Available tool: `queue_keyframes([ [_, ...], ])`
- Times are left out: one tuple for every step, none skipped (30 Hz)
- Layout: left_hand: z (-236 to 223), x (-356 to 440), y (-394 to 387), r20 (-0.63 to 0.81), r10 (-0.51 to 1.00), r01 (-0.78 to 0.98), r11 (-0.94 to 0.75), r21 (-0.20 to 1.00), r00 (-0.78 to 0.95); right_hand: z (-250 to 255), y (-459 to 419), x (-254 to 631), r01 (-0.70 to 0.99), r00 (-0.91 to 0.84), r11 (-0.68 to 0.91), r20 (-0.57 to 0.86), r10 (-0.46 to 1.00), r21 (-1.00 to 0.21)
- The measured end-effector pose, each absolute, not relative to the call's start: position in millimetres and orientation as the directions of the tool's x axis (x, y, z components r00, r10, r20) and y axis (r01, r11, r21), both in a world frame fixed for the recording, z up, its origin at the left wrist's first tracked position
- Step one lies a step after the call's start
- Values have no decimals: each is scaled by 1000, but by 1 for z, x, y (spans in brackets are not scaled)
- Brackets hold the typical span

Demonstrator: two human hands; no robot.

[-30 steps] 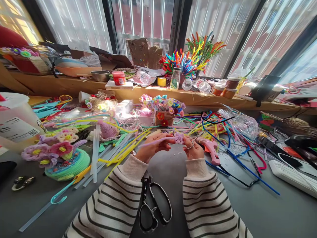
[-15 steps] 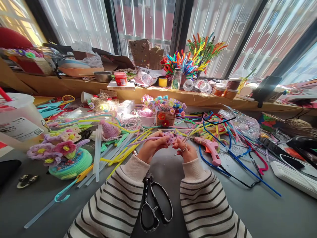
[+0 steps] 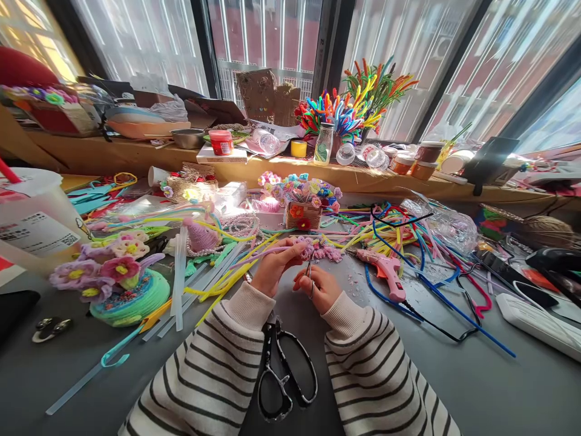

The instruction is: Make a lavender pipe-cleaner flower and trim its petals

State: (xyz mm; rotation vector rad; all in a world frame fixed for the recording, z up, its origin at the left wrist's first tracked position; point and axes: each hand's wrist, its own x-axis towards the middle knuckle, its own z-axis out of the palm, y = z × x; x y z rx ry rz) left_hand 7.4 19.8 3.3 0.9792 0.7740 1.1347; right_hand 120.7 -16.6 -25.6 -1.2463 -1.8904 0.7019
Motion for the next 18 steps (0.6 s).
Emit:
queue_keyframes([
  [3,7,20,-24,964,-366,123,922,265,-25,-17,121,507,-240,382,299,924,-773],
  [3,7,19,-27,963,-362,127,924,269,-25,-17,121,502,-234,386,308,922,-774],
  [4,7,19,-29,962,-358,129,925,270,-24,-17,121,500,-226,387,315,922,-775],
  [4,7,19,-31,962,-354,130,926,271,-24,-17,122,502,-212,385,321,923,-775],
  [4,7,19,-32,962,-351,129,927,271,-24,-17,122,505,-192,381,329,925,-775],
  [4,7,19,-30,962,-350,128,928,272,-25,-17,122,508,-173,379,339,925,-773],
  [4,7,20,-27,961,-350,126,928,274,-25,-18,122,511,-156,379,351,923,-772],
  [3,7,20,-23,961,-354,123,927,275,-26,-18,122,513,-141,380,361,922,-770],
  [3,7,20,-15,962,-361,117,925,273,-27,-17,122,516,-129,380,368,921,-768],
  [3,7,20,-7,964,-369,109,923,267,-28,-17,122,521,-122,377,370,921,-766],
  [3,7,20,1,965,-379,101,920,261,-29,-17,122,526,-120,372,366,923,-765],
  [3,7,21,8,967,-388,94,917,254,-30,-16,123,532,-119,366,360,925,-764],
  [3,7,21,15,968,-396,88,914,249,-30,-16,123,535,-122,361,353,928,-764],
  [3,7,21,19,969,-401,84,912,246,-31,-15,123,536,-126,358,347,929,-764],
  [3,7,21,21,969,-403,83,911,248,-31,-15,123,534,-131,358,343,930,-766],
  [3,7,21,24,968,-405,82,911,251,-31,-15,123,529,-135,358,340,931,-769],
  [3,7,21,28,967,-407,81,910,255,-31,-15,124,520,-140,360,339,931,-774],
  [3,7,21,32,965,-409,81,909,262,-30,-16,124,509,-144,363,339,930,-781],
])
